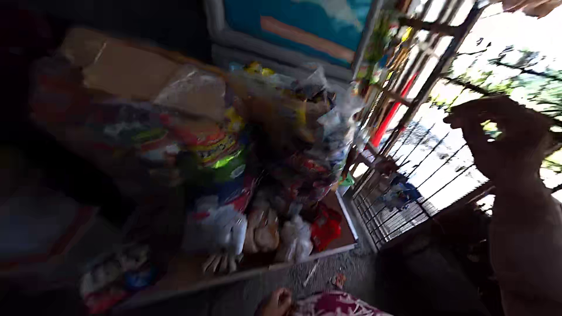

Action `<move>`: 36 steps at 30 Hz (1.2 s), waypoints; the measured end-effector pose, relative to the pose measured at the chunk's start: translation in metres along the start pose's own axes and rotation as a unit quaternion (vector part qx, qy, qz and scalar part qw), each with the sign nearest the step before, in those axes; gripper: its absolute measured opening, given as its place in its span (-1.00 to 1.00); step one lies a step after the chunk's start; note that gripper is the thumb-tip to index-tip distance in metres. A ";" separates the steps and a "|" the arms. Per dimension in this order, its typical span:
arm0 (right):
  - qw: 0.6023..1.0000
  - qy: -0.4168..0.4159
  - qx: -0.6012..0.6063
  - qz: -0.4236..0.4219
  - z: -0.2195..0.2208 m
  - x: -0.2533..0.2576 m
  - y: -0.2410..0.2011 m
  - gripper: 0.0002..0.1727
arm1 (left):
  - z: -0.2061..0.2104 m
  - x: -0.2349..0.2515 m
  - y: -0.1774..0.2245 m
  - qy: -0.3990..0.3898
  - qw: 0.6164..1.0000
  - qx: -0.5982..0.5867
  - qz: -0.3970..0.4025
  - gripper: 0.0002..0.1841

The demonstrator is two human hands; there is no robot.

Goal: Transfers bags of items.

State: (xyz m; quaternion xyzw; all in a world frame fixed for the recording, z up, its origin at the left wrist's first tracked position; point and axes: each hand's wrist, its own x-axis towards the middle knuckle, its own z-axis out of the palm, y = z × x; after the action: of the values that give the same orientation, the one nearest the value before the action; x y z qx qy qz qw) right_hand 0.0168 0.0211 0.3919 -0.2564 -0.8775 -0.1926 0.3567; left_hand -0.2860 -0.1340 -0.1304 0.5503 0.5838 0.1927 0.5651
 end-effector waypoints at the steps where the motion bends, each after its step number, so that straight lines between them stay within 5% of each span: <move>1: 0.999 -0.009 0.037 -0.003 0.013 -0.005 0.001 -0.73 | 0.000 -0.005 -0.002 0.004 1.000 -0.014 -0.020 -0.62; 6: 0.971 -0.147 0.189 -0.013 0.086 -0.059 -0.009 -0.73 | 0.005 -0.046 0.013 0.013 0.997 -0.031 -0.073 -0.65; 12: 0.864 -0.283 0.417 -0.014 0.180 -0.124 -0.052 -0.71 | 0.028 -0.085 0.003 0.140 0.975 -0.105 -0.133 -0.62; 25: 0.746 -0.367 0.554 0.025 0.278 -0.167 -0.094 -0.67 | 0.050 -0.119 0.024 0.215 0.946 -0.149 -0.191 -0.64; 31: 0.659 -0.443 0.582 0.174 0.328 -0.162 -0.139 -0.68 | 0.014 -0.117 0.004 0.183 0.954 -0.130 -0.198 -0.62; 36: 0.650 -0.436 0.538 0.314 0.404 -0.129 -0.183 -0.63 | -0.044 -0.125 -0.028 0.167 0.965 -0.104 -0.175 -0.65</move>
State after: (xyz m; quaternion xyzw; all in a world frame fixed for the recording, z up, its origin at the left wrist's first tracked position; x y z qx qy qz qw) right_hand -0.2246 0.0457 -0.0011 -0.3341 -0.7489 0.5703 0.0479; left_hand -0.3663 -0.2328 -0.0856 0.3376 0.7338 0.2398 0.5386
